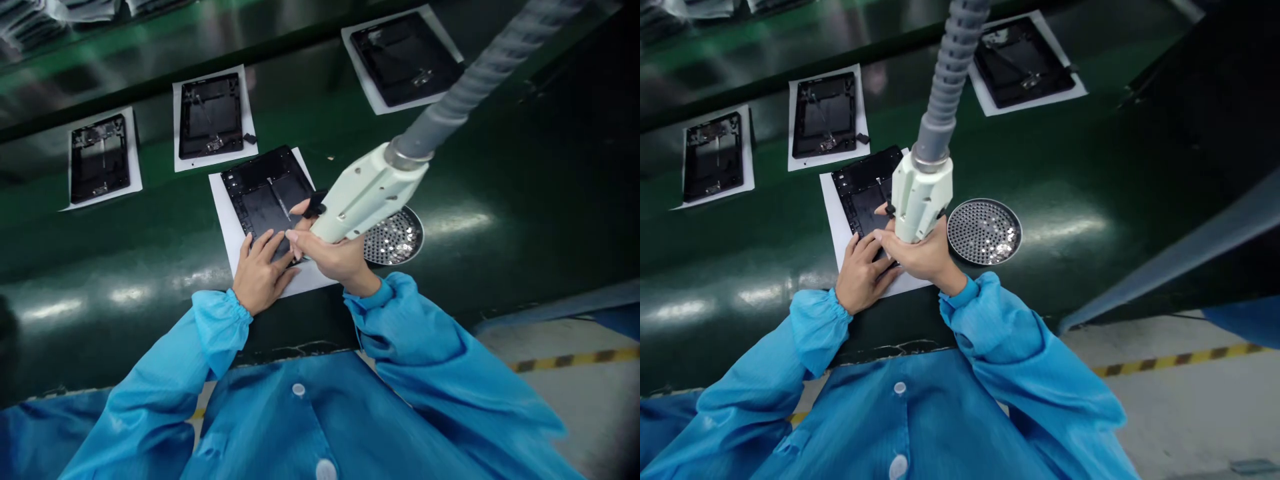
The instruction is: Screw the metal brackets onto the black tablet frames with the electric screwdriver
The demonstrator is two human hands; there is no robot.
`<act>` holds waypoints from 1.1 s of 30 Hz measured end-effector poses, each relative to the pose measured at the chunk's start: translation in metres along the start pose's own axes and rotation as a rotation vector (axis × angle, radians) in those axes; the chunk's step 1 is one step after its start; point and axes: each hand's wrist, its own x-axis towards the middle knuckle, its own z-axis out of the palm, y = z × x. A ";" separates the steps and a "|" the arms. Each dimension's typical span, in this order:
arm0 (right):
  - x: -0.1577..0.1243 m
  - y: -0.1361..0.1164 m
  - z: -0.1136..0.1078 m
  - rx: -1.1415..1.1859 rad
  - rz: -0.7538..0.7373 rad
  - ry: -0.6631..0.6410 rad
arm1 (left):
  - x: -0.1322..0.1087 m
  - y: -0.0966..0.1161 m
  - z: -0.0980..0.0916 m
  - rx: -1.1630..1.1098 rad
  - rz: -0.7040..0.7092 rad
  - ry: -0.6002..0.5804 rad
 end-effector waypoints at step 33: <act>0.008 -0.007 -0.028 0.012 -0.145 0.207 | -0.046 -0.011 -0.039 -0.124 -0.135 0.149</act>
